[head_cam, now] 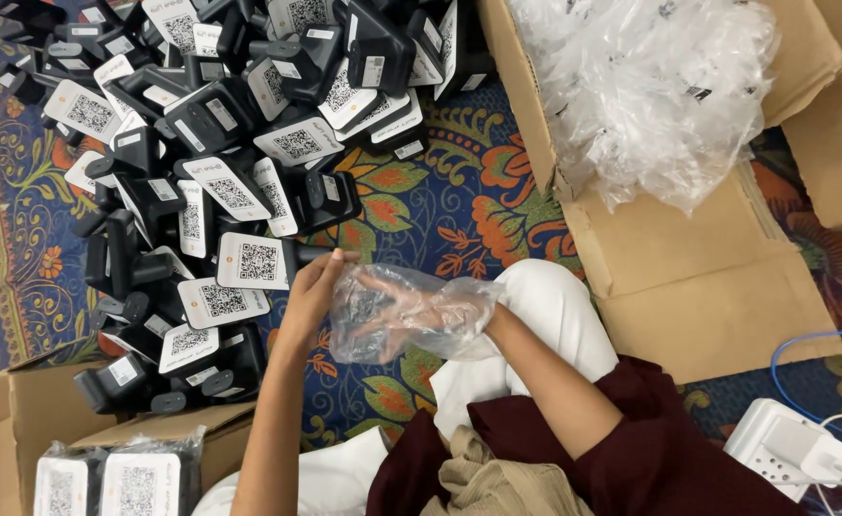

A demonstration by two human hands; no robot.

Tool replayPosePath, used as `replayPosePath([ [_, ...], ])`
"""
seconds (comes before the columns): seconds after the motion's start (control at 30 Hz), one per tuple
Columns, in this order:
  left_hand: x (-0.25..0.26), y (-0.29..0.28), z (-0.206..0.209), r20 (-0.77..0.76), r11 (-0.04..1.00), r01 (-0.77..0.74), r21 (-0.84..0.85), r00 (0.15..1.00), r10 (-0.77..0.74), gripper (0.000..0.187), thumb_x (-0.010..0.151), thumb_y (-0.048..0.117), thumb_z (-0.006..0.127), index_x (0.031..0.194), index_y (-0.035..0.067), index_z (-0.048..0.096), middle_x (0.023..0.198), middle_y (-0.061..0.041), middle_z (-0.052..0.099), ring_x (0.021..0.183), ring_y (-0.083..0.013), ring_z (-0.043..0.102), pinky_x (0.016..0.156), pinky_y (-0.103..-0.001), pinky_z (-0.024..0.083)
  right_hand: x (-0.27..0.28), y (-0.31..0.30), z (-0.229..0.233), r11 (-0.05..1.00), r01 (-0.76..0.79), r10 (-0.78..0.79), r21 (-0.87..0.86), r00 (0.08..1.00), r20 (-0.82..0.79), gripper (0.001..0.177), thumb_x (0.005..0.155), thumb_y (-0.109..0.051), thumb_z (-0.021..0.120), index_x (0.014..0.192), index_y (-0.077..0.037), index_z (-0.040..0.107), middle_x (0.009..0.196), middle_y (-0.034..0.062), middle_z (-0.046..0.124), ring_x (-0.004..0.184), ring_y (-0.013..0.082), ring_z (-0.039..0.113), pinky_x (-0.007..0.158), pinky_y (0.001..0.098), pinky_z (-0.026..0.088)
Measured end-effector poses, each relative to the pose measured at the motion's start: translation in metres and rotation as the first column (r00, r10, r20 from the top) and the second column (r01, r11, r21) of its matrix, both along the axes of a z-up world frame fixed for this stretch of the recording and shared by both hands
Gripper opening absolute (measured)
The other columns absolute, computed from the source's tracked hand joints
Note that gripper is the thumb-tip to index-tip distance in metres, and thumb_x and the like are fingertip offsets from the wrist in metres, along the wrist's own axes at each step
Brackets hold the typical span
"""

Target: The person packs small electronic QR-code scanners into plastic bags and places them into cardboard boxes.

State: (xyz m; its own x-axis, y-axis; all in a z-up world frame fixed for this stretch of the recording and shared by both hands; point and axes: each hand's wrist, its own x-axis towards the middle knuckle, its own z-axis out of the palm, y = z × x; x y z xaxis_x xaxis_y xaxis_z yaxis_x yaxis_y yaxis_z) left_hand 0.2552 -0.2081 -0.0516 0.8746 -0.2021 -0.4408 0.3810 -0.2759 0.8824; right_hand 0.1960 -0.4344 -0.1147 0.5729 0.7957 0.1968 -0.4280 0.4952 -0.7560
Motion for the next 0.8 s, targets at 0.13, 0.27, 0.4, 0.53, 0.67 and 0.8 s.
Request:
replayPosePath([
  [0.13, -0.006, 0.004, -0.008, 0.150, 0.994, 0.069, 0.082, 0.985, -0.080, 0.045, 0.105, 0.039, 0.053, 0.119, 0.000, 0.071, 0.102, -0.004, 0.072, 0.093, -0.0082, 0.064, 0.083, -0.025, 0.051, -0.003, 0.002, -0.002, 0.996, -0.076, 0.077, 0.043, 0.997, -0.005, 0.108, 0.099, -0.029, 0.070, 0.168, -0.026, -0.014, 0.156, 0.0255, 0.048, 0.108, 0.0322, 0.072, 0.103, 0.0493, 0.057],
  [0.27, -0.008, 0.018, -0.031, 0.162, 0.999, -0.022, 0.050, 0.987, 0.014, 0.043, 0.106, 0.038, 0.055, 0.116, -0.001, 0.071, 0.098, -0.003, 0.071, 0.088, -0.0072, 0.063, 0.080, -0.024, 0.050, -0.003, 0.002, -0.004, 0.995, -0.081, 0.079, 0.053, 0.996, 0.033, 0.111, 0.098, -0.028, 0.071, 0.168, -0.026, -0.015, 0.154, 0.0258, 0.049, 0.108, 0.0328, 0.072, 0.101, 0.0497, 0.058],
  [0.4, -0.026, 0.006, -0.002, 0.096, 0.994, -0.003, 0.109, 0.995, -0.008, 0.045, 0.105, 0.040, 0.053, 0.112, 0.001, 0.073, 0.092, 0.000, 0.073, 0.083, -0.0062, 0.064, 0.076, -0.023, 0.051, -0.005, 0.003, -0.001, 0.998, -0.048, 0.050, -0.051, 0.998, 0.031, 0.109, 0.099, -0.032, 0.070, 0.167, -0.027, -0.015, 0.151, 0.0259, 0.052, 0.103, 0.0303, 0.070, 0.097, 0.0484, 0.061],
  [0.53, -0.034, 0.014, -0.003, 0.306, 0.941, -0.170, 0.291, 0.949, 0.077, 0.040, 0.107, 0.036, 0.054, 0.110, 0.001, 0.072, 0.080, -0.005, 0.066, 0.071, -0.0090, 0.054, 0.064, -0.029, 0.045, -0.002, 0.003, 0.001, 0.998, -0.065, 0.065, 0.006, 0.995, 0.076, 0.110, 0.097, -0.030, 0.074, 0.170, -0.024, -0.007, 0.155, 0.0252, 0.051, 0.111, 0.0327, 0.071, 0.100, 0.0463, 0.060],
  [0.67, -0.042, 0.024, 0.006, 0.611, 0.716, -0.472, 0.515, 0.788, 0.080, 0.034, 0.111, 0.030, 0.051, 0.108, 0.000, 0.067, 0.065, -0.021, 0.051, 0.058, -0.0272, 0.040, 0.056, -0.041, 0.038, 0.000, -0.005, 0.023, 0.970, 0.197, -0.109, -0.145, 0.879, 0.463, 0.056, 0.097, -0.028, 0.071, 0.146, -0.020, 0.045, 0.171, 0.0107, 0.006, 0.143, 0.0295, 0.048, 0.100, 0.0437, 0.056],
  [0.8, -0.052, 0.052, -0.008, 0.707, 0.661, -0.566, 0.492, 0.703, 0.076, 0.033, 0.110, 0.028, 0.052, 0.102, -0.001, 0.064, 0.069, -0.023, 0.054, 0.056, -0.0354, 0.042, 0.056, -0.044, 0.039, 0.000, -0.007, 0.005, 0.997, -0.042, 0.049, -0.057, 0.991, 0.127, 0.116, 0.095, -0.026, 0.076, 0.167, -0.027, -0.015, 0.156, 0.0239, 0.051, 0.114, 0.0369, 0.072, 0.100, 0.0450, 0.056],
])
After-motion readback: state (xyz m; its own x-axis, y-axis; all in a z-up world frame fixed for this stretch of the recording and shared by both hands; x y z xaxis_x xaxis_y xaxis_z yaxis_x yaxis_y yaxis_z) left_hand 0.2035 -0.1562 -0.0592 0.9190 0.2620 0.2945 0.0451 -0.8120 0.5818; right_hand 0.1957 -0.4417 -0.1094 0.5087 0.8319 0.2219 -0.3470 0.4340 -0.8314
